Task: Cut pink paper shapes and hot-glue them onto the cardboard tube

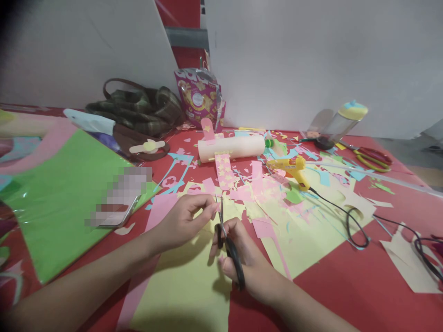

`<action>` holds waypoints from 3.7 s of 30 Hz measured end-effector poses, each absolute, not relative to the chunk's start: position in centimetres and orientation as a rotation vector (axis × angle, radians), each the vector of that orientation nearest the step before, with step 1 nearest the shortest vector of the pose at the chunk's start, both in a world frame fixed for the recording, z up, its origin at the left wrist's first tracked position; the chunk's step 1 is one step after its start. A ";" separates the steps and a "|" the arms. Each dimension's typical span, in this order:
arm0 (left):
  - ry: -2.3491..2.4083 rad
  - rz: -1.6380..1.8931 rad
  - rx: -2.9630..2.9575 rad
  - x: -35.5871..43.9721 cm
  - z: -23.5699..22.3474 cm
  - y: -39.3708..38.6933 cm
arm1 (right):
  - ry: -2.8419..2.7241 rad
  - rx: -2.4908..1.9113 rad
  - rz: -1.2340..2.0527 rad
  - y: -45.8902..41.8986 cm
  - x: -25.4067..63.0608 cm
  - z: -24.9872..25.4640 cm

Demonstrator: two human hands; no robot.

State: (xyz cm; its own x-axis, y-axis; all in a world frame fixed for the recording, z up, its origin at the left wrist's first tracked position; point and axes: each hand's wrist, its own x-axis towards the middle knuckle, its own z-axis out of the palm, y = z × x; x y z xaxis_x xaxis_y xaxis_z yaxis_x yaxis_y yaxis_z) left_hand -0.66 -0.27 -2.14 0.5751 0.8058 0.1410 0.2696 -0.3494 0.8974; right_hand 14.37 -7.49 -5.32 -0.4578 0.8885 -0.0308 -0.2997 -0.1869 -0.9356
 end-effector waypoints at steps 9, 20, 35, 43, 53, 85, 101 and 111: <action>0.882 0.747 1.887 -0.6 -2.1 -0.3 | -1.195 -0.770 1.734 -7.6 14.2 -5.4; 0.886 0.744 2.030 -0.9 -1.8 0.0 | -1.224 -0.784 1.759 -7.6 14.3 -5.2; 0.899 0.661 2.094 -1.3 -0.9 0.3 | -1.211 -0.826 1.750 -7.6 14.0 -4.6; 0.869 0.637 2.106 -1.5 -0.7 0.5 | -1.212 -0.841 1.761 -7.4 13.9 -4.5; 0.868 0.608 2.052 -1.6 -0.7 0.6 | -1.166 -0.837 1.792 -7.2 13.8 -4.3; 1.026 0.785 1.726 0.1 -2.1 -1.6 | -1.141 -0.857 1.724 -7.8 13.8 -5.8; 1.104 0.875 1.533 1.1 -3.0 -3.2 | -1.140 -0.990 1.713 -8.2 13.4 -5.3; 1.133 0.876 1.529 1.2 -3.2 -3.3 | -1.161 -1.083 1.705 -8.2 13.2 -4.6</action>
